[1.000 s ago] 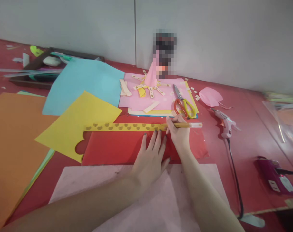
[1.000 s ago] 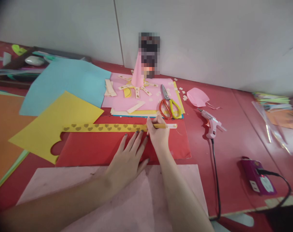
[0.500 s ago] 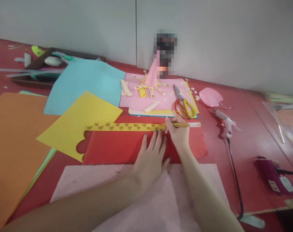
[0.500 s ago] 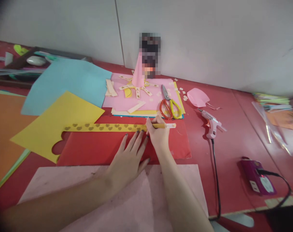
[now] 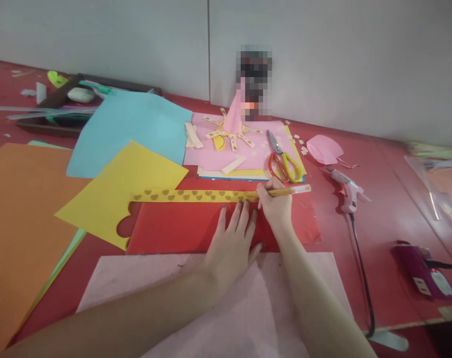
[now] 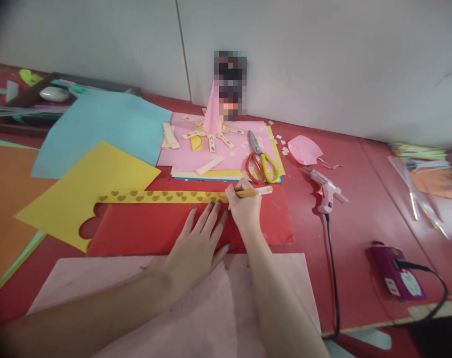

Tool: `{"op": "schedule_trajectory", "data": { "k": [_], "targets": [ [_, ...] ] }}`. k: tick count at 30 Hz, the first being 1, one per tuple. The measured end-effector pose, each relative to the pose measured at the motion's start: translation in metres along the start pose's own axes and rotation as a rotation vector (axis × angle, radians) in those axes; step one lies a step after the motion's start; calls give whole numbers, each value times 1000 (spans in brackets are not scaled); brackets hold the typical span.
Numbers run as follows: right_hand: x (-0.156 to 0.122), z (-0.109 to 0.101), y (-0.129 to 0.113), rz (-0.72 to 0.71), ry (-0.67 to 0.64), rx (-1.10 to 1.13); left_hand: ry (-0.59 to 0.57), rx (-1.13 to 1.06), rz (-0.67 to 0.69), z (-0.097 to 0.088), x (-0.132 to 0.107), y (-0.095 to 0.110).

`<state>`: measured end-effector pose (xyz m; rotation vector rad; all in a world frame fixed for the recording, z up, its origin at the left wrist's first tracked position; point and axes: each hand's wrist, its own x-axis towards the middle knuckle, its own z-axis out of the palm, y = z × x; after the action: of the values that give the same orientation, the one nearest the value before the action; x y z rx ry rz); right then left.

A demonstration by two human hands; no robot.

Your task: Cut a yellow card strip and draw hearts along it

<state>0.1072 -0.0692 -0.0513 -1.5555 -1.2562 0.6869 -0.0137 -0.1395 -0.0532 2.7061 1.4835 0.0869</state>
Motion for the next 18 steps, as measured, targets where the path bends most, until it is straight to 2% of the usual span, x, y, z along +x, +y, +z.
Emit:
{"op": "schedule_trajectory", "data": {
  "k": [8,18],
  "targets": [
    [-1,1,0,-10,-26,24,12,0,13,0,0,0],
    [-2,3,1,-40,23,29,7,6,19,-1,0,0]
  ]
}}
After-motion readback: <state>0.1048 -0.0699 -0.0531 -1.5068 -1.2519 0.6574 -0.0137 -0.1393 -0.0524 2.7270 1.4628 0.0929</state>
